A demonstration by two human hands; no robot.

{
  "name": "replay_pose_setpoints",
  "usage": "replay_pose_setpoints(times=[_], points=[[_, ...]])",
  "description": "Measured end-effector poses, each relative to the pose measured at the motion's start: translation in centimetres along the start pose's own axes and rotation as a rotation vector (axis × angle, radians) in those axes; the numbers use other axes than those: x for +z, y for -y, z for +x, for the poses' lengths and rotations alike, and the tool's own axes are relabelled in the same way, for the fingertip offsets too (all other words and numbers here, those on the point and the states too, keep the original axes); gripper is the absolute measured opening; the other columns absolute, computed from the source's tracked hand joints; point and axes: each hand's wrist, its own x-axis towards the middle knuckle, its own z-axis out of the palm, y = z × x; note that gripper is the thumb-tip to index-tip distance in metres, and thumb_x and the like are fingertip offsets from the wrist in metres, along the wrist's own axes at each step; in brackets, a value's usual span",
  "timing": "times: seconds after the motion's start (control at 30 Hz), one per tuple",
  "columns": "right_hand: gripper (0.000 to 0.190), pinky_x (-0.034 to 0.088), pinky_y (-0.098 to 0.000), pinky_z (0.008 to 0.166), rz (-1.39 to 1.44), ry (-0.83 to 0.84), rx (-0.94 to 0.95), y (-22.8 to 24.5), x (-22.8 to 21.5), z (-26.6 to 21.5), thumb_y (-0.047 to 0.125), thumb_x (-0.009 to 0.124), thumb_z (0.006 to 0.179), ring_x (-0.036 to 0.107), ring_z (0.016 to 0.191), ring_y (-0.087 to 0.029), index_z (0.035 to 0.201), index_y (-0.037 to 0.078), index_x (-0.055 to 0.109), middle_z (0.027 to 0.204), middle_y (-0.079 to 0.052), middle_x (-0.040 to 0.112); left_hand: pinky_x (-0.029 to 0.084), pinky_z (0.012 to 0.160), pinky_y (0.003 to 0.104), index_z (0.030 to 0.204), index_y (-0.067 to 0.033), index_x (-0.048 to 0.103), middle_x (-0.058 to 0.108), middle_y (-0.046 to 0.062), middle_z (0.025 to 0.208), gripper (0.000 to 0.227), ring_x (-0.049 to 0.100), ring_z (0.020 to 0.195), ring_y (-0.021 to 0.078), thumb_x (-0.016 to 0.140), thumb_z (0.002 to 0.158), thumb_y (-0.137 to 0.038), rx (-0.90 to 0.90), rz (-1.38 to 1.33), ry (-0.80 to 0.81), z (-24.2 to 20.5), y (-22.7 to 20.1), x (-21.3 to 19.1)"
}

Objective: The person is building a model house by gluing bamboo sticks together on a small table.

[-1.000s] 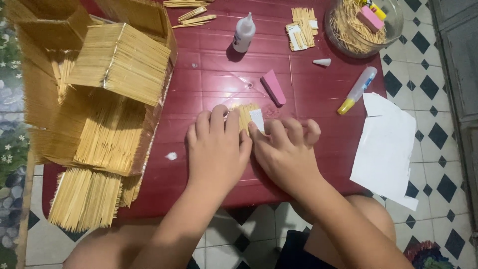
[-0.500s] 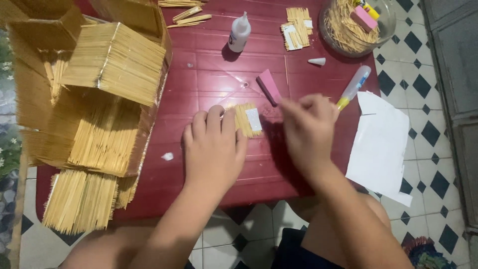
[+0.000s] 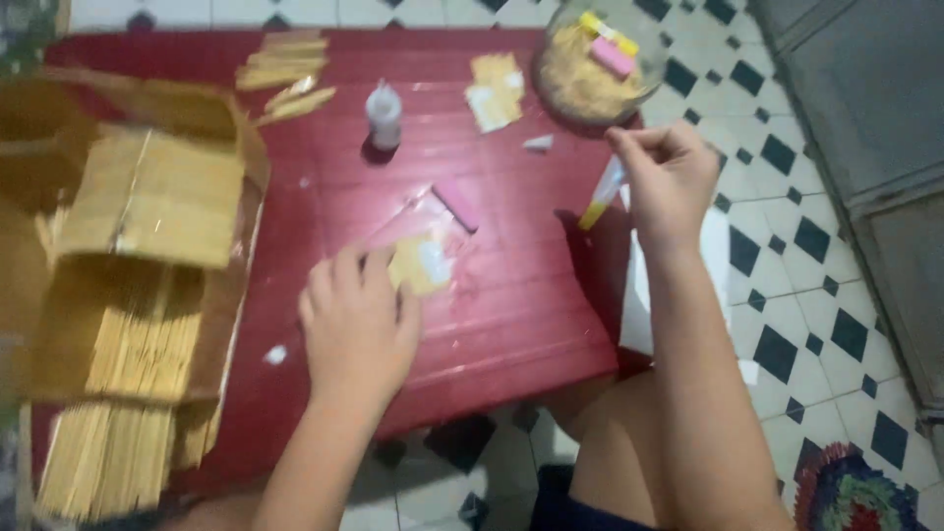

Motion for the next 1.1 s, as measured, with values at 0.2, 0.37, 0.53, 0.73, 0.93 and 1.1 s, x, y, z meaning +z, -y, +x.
replay_pose_setpoints(times=[0.2,0.37,0.53,0.73,0.93,1.1], points=[[0.011,0.052,-0.0224,0.062,0.110,0.153,0.077,0.1,-1.2,1.0,0.012,0.073,0.101,0.056,0.072,-0.010,0.101,0.002,0.079,0.091,-0.004,0.064,0.046,0.098,0.052,0.128,-0.0116,0.070,0.062,0.013,0.127,0.042,0.056,0.114,0.0368,0.066,0.088,-0.024,-0.057,-0.059,0.005,0.0,-0.4,-0.6],[0.010,0.052,-0.0221,0.059,0.156,0.149,0.188,0.3,-1.7,1.3,0.009,0.079,0.093,0.060,0.063,-0.010,0.093,0.000,0.081,0.080,-0.005,0.069,0.044,0.103,0.052,0.134,-0.0145,0.066,0.060,0.011,0.129,0.046,0.054,0.120,0.0347,0.063,0.089,-0.026,-0.106,-0.052,0.107,0.1,-0.3,-0.6],[0.012,0.048,-0.0216,0.057,0.231,0.131,0.233,-0.3,-1.6,1.5,0.006,0.082,0.089,0.056,0.059,-0.010,0.080,0.001,0.076,0.072,-0.005,0.068,0.046,0.102,0.053,0.133,-0.0149,0.066,0.061,0.010,0.129,0.047,0.056,0.118,0.0346,0.064,0.088,-0.029,-0.092,-0.026,0.057,-0.5,0.3,0.9],[0.013,0.047,-0.0233,0.053,0.247,0.101,0.363,1.2,-1.8,1.9,0.010,0.077,0.094,0.054,0.057,-0.011,0.088,-0.002,0.078,0.070,-0.004,0.062,0.052,0.100,0.053,0.133,-0.0282,0.066,0.064,0.003,0.128,0.050,0.059,0.120,0.0294,0.066,0.083,-0.030,-0.125,0.045,-0.026,-0.8,2.3,5.0],[0.026,0.056,-0.0291,0.083,0.097,0.285,0.528,4.2,-2.0,2.1,0.021,0.064,0.100,0.066,0.087,-0.014,0.113,0.010,0.083,0.104,-0.007,0.078,0.058,0.095,0.048,0.125,-0.0327,0.072,0.067,-0.002,0.118,0.052,0.065,0.109,0.0264,0.069,0.073,-0.026,-0.166,0.037,-0.087,-1.2,5.1,10.2],[0.015,0.046,-0.0264,0.069,0.307,0.186,0.456,2.1,-1.2,1.7,0.014,0.078,0.091,0.056,0.070,-0.014,0.091,-0.001,0.082,0.076,-0.007,0.068,0.056,0.096,0.046,0.125,-0.0373,0.070,0.066,-0.006,0.119,0.054,0.064,0.106,0.0251,0.071,0.071,-0.032,-0.188,0.028,-0.110,-1.3,5.4,11.2]])
